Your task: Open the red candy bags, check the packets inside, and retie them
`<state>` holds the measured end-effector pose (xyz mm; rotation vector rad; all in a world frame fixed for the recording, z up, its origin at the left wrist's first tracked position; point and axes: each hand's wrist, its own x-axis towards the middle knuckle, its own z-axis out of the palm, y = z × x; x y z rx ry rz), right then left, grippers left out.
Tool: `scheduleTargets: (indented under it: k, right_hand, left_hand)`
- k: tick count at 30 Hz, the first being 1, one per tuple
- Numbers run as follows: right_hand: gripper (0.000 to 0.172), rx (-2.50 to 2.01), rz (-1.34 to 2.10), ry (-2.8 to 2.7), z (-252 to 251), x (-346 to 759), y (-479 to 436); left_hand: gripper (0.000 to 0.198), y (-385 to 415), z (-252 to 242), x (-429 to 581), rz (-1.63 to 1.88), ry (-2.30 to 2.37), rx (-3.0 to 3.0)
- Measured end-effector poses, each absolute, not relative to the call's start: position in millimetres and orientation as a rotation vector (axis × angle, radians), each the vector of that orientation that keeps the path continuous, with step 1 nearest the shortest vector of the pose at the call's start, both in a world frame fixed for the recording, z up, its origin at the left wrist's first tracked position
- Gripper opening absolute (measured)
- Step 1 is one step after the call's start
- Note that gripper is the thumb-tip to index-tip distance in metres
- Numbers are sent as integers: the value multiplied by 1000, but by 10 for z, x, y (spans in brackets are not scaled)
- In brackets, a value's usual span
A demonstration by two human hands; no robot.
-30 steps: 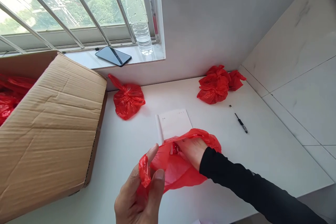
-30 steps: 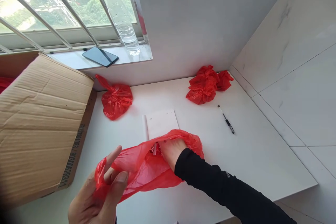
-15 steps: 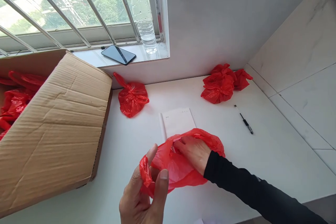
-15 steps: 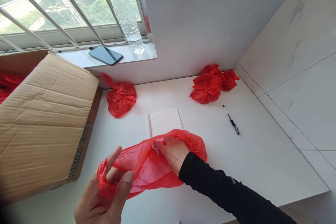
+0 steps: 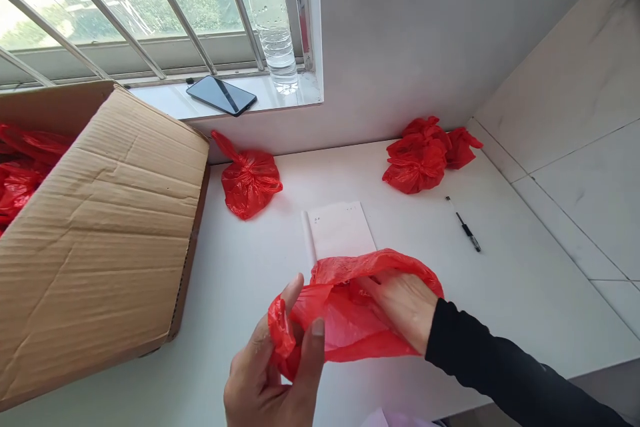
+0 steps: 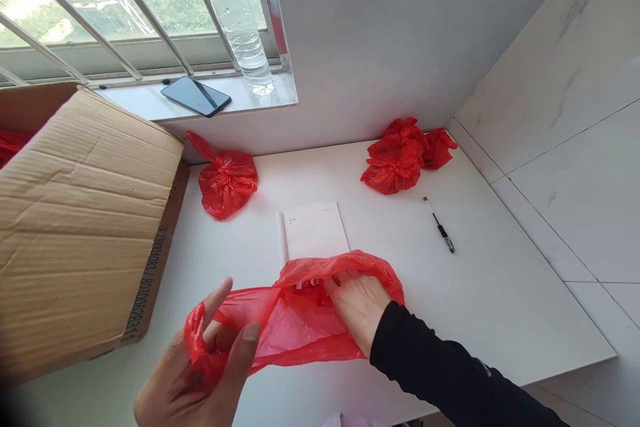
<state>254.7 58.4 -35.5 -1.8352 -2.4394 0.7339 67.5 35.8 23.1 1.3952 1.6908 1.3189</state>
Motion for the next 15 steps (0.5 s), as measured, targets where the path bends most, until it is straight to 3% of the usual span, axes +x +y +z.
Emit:
scheduleTargets:
  k: [7, 12, 15]
  right_hand:
    - [24, -1875, 814, -2385, -389, 2565, 637]
    - [20, -1611, 937, -2424, -350, 2565, 612]
    - [23, -1721, 817, -2459, -332, 2648, 573]
  left_hand:
    - [45, 341, 203, 694, 1279, 1628, 1577]
    - [49, 335, 196, 695, 1194, 1647, 1685]
    - [53, 348, 188, 700, 1218, 1590, 1778]
